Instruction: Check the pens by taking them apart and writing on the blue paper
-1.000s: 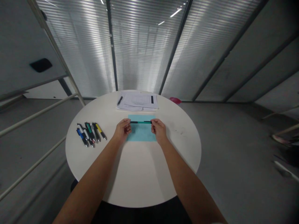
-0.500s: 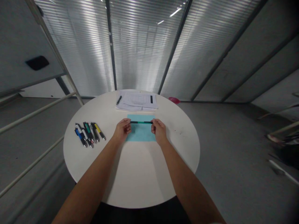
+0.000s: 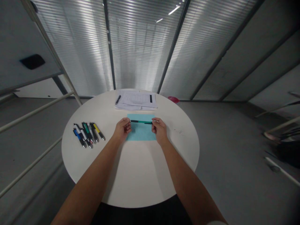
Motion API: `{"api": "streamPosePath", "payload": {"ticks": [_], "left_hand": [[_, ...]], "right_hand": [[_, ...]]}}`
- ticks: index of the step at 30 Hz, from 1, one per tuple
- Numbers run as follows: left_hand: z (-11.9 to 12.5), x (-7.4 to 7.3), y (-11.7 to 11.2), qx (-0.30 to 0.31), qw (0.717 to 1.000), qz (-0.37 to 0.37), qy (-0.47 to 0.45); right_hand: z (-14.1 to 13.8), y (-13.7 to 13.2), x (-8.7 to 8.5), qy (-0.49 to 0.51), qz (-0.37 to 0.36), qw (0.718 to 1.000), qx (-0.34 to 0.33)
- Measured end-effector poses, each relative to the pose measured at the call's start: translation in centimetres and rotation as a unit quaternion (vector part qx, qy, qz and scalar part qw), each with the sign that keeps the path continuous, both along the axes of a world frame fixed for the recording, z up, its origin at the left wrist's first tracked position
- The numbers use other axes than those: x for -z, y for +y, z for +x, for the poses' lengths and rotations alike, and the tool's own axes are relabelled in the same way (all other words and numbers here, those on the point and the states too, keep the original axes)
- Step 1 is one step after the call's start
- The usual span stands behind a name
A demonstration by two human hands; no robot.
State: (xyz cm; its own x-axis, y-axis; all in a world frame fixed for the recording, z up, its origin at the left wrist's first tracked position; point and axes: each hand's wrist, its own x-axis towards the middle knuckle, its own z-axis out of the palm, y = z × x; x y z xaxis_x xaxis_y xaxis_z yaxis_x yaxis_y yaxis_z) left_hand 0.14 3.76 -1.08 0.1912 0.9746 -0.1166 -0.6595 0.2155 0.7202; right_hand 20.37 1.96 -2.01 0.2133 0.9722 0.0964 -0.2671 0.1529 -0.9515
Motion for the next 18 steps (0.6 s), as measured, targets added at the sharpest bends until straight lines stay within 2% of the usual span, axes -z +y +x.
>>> {"api": "streamPosePath", "payload": {"ticks": [12, 18], "left_hand": [[0.0, 0.2, 0.1, 0.0, 1.0, 0.009, 0.015], [-0.1, 0.0, 0.0, -0.009, 1.0, 0.01, 0.026]], "right_hand": [[-0.2, 0.3, -0.1, 0.032, -0.006, 0.999, -0.024], [-0.6, 0.8, -1.3, -0.002, -0.075, 0.997, -0.01]]}}
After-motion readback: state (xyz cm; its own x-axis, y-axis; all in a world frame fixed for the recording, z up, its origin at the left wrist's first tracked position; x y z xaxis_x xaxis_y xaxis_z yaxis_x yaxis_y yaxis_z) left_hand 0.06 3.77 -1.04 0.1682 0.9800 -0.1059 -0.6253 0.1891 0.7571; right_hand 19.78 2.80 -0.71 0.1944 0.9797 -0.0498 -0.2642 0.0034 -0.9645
